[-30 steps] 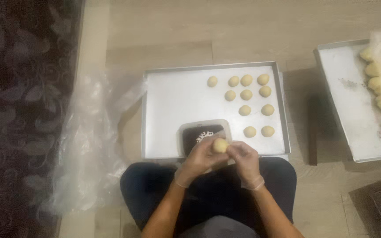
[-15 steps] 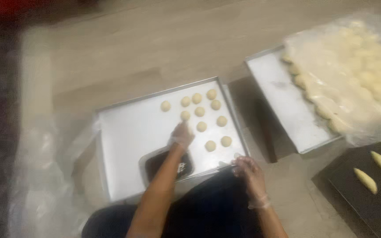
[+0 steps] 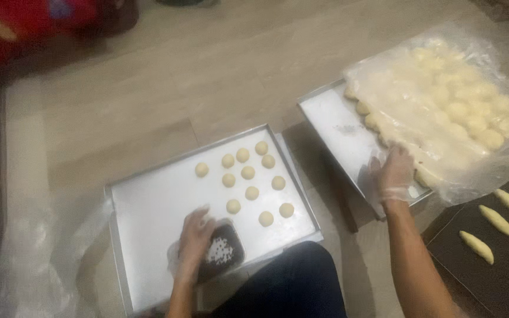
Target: The person prepares bread dough by hand, taking pieces of dough from a tray, filling them with a dark mixture from a container, and shaping them into rounds before placing them back onto a tray.
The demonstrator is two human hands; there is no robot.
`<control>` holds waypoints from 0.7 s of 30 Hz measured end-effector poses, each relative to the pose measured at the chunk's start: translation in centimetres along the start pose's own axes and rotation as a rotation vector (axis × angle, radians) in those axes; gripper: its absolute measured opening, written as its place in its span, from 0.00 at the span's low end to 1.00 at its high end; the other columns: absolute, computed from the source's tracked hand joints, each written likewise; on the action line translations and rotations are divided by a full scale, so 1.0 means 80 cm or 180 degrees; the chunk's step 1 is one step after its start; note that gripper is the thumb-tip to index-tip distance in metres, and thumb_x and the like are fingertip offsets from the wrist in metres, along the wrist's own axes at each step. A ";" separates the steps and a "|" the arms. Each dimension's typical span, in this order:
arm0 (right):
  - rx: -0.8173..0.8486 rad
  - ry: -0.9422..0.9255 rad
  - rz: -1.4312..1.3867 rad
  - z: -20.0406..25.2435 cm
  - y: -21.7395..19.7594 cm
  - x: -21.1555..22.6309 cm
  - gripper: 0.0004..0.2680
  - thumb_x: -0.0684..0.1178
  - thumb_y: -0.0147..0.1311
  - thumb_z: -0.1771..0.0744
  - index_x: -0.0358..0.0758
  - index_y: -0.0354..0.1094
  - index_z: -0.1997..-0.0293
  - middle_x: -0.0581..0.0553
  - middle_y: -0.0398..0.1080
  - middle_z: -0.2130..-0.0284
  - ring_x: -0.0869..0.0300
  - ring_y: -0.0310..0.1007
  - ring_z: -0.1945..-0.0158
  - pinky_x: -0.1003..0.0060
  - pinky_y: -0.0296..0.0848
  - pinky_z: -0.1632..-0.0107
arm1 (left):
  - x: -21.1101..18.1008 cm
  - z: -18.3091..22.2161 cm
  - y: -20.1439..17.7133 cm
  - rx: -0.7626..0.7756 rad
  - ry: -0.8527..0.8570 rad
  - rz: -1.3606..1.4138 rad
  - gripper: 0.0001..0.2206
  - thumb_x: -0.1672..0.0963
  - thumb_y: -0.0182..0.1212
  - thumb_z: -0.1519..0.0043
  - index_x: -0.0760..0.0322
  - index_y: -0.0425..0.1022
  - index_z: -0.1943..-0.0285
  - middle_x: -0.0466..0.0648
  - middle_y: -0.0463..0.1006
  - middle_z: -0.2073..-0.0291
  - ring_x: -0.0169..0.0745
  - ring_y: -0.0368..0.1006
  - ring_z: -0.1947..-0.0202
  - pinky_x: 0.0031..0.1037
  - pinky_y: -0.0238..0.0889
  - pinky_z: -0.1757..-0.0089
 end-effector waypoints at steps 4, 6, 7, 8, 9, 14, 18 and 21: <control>-0.0274 0.0742 0.1133 -0.052 0.000 -0.077 0.20 0.66 0.39 0.30 0.45 0.65 0.38 0.33 0.67 0.45 0.39 0.67 0.43 0.41 0.69 0.49 | -0.010 0.033 -0.031 -0.0393 0.0113 0.0169 0.20 0.49 0.59 0.37 0.50 0.78 0.36 0.44 0.74 0.36 0.36 0.71 0.36 0.30 0.60 0.35; -0.0070 0.0002 0.2658 -0.116 0.007 -0.169 0.14 0.64 0.54 0.34 0.53 0.75 0.49 0.43 0.75 0.56 0.47 0.76 0.53 0.51 0.74 0.57 | -0.013 0.045 -0.041 -0.0406 -0.0185 0.0266 0.19 0.48 0.59 0.37 0.47 0.79 0.37 0.41 0.74 0.35 0.36 0.71 0.35 0.31 0.59 0.35; -0.0207 0.0063 0.2415 -0.144 -0.006 -0.204 0.11 0.56 0.49 0.30 0.44 0.77 0.54 0.38 0.76 0.60 0.42 0.78 0.57 0.49 0.77 0.60 | -0.006 0.042 -0.041 -0.0453 -0.0058 0.0306 0.18 0.49 0.59 0.36 0.49 0.79 0.38 0.44 0.74 0.36 0.39 0.71 0.36 0.33 0.60 0.35; -0.0347 0.0131 0.2180 -0.170 -0.022 -0.242 0.13 0.48 0.44 0.26 0.36 0.79 0.58 0.32 0.76 0.64 0.37 0.80 0.61 0.47 0.79 0.63 | 0.000 0.039 -0.038 -0.0490 0.0072 0.0349 0.17 0.50 0.59 0.36 0.52 0.79 0.39 0.47 0.75 0.37 0.42 0.71 0.36 0.35 0.61 0.36; -0.0344 0.0141 0.2191 -0.188 -0.045 -0.258 0.13 0.48 0.44 0.26 0.36 0.79 0.58 0.32 0.76 0.64 0.37 0.80 0.61 0.47 0.79 0.63 | -0.015 0.046 -0.040 -0.0475 0.0071 0.0348 0.17 0.50 0.59 0.36 0.52 0.79 0.39 0.47 0.75 0.37 0.42 0.71 0.36 0.35 0.61 0.36; -0.1028 -0.0904 0.0187 -0.245 -0.104 -0.292 0.10 0.35 0.53 0.30 0.29 0.76 0.44 0.36 0.77 0.55 0.51 0.76 0.59 0.59 0.71 0.55 | -0.054 0.058 -0.034 -0.0379 -0.0029 0.0906 0.17 0.53 0.58 0.36 0.56 0.79 0.38 0.46 0.74 0.36 0.38 0.68 0.32 0.32 0.58 0.33; 0.1060 0.0362 0.2107 -0.112 -0.100 -0.074 0.22 0.70 0.65 0.36 0.38 0.72 0.53 0.35 0.74 0.55 0.45 0.74 0.54 0.51 0.75 0.51 | -0.059 0.065 -0.028 -0.0275 -0.0052 0.0896 0.18 0.52 0.56 0.35 0.58 0.78 0.37 0.47 0.74 0.36 0.39 0.67 0.32 0.33 0.56 0.33; 0.1153 0.0254 0.3152 -0.136 -0.079 -0.137 0.10 0.43 0.49 0.32 0.43 0.82 0.58 0.40 0.83 0.64 0.49 0.85 0.60 0.59 0.80 0.66 | -0.024 0.054 -0.017 -0.0422 0.0613 0.0757 0.15 0.54 0.59 0.35 0.58 0.79 0.40 0.48 0.77 0.42 0.39 0.70 0.36 0.30 0.57 0.35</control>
Point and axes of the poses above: each hand's wrist, its own z-axis away from the middle knuckle, its own y-axis out of the palm, x = y × z, the point moved 3 cm from there along -z, towards the middle knuckle
